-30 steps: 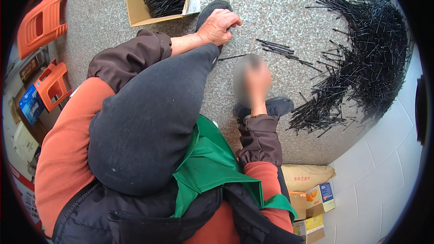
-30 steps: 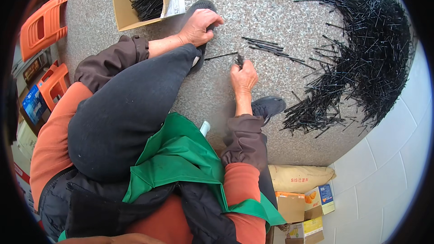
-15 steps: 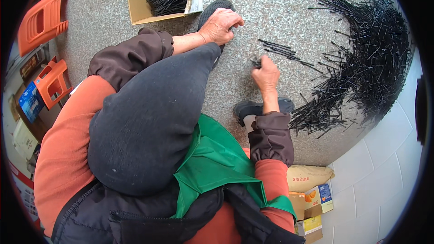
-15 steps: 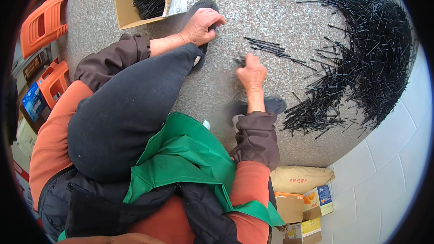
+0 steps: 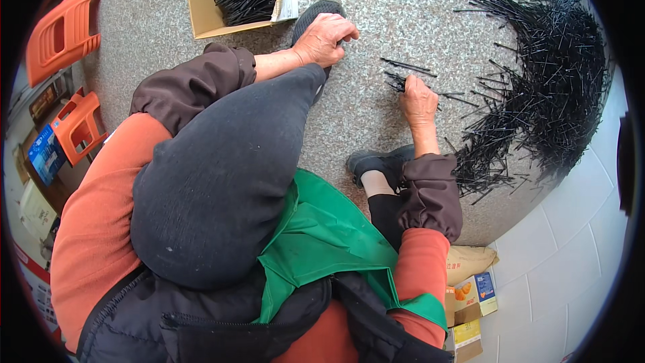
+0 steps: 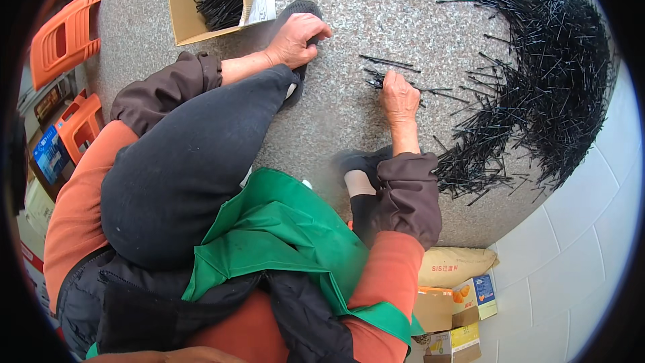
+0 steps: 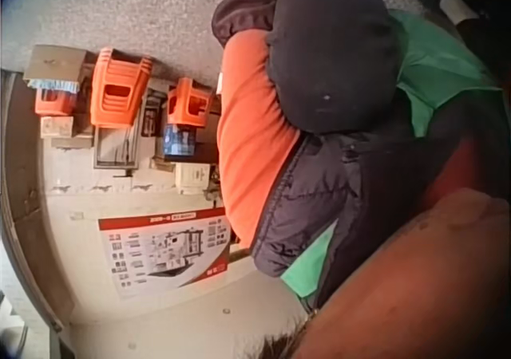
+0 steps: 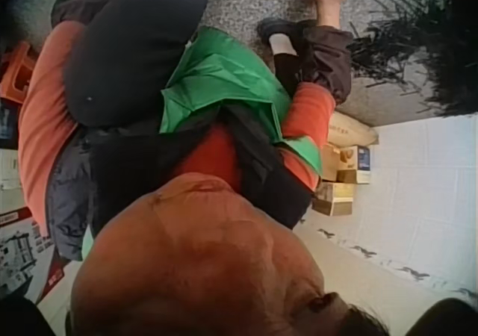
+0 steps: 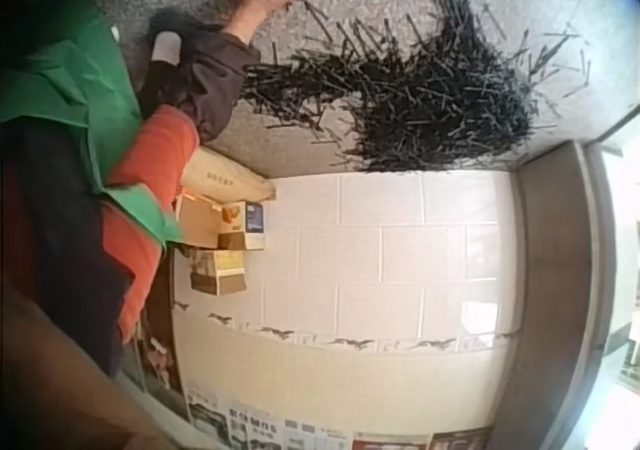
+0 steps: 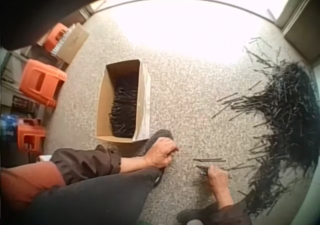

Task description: Sorting a large pile of black plastic zip ties on the floor and placing them into cardboard boxes.

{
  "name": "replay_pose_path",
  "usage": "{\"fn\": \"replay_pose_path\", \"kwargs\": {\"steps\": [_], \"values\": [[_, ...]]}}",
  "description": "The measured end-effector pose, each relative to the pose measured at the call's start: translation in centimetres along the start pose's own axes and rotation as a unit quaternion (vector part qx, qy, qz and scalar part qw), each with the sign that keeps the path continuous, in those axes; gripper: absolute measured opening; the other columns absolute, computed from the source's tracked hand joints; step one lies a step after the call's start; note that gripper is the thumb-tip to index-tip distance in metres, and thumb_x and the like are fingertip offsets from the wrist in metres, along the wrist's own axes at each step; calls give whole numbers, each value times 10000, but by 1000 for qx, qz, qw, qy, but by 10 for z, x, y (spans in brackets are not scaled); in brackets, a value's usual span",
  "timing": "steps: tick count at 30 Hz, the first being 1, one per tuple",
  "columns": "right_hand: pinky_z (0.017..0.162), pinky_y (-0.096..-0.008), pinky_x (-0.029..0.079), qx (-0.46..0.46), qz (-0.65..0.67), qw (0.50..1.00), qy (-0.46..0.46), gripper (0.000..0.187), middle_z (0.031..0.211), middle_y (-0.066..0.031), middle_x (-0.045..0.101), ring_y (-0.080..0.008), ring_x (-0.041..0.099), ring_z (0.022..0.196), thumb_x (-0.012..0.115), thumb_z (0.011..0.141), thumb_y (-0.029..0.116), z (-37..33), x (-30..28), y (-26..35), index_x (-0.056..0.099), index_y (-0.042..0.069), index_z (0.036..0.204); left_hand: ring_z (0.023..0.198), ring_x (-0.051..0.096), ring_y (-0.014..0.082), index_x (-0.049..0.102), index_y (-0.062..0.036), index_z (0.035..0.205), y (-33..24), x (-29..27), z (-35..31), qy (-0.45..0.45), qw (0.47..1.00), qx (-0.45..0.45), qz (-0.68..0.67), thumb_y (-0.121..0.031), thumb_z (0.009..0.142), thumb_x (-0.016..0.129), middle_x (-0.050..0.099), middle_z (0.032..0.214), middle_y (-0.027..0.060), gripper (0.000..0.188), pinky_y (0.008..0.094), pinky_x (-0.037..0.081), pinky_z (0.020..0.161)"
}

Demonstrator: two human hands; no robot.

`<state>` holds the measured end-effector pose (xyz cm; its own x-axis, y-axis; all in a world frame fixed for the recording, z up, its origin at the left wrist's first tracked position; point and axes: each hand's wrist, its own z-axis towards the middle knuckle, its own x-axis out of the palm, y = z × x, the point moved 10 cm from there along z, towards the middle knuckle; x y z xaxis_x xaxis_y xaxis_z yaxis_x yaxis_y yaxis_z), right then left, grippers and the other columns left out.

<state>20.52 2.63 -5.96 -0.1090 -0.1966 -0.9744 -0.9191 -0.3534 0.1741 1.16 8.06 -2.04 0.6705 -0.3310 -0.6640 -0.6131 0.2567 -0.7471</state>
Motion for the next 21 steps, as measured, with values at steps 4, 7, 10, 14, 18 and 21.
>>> {"fn": "replay_pose_path", "kwargs": {"steps": [4,7,10,14,18,21], "values": [[447,-372,482,-76,-26,996,36,54,649,-89,553,-264,594,518,494,772,94,6,5,4,467,89,726,820,540,207,550,-110,861,0,0,0,1,1000,0,-5,45,590,513,542,750,7,314,343,376,820],[528,-403,476,-41,-9,994,96,209,711,-89,572,-289,599,624,627,660,121,10,15,-5,470,93,795,815,538,215,549,-104,855,0,-1,0,-2,1000,3,-8,32,576,512,538,756,13,313,339,377,819],[570,-403,482,25,59,996,61,253,769,-80,594,-287,606,678,654,666,137,15,-7,-15,500,104,864,812,536,221,548,-98,850,-1,-2,0,-6,1000,4,-9,17,563,511,535,764,19,312,335,377,819],[590,-412,480,66,72,994,49,366,835,-76,615,-300,606,717,673,672,140,25,-16,-15,507,120,998,816,537,216,549,-101,850,1,-2,-1,-1,1000,-4,-4,17,567,511,535,766,16,309,333,375,824],[546,-422,495,4,11,997,75,243,716,-120,601,-325,617,645,638,698,157,37,2,-3,496,67,873,819,537,213,548,-101,850,-3,-1,1,-1,1000,2,-7,18,570,510,536,767,15,306,331,375,826],[564,-433,487,32,27,994,96,214,665,-152,602,-328,617,637,620,698,200,39,4,-14,516,55,816,817,538,213,548,-98,849,-2,1,0,-1,1000,0,-6,17,571,512,537,766,17,303,329,375,826]]}}
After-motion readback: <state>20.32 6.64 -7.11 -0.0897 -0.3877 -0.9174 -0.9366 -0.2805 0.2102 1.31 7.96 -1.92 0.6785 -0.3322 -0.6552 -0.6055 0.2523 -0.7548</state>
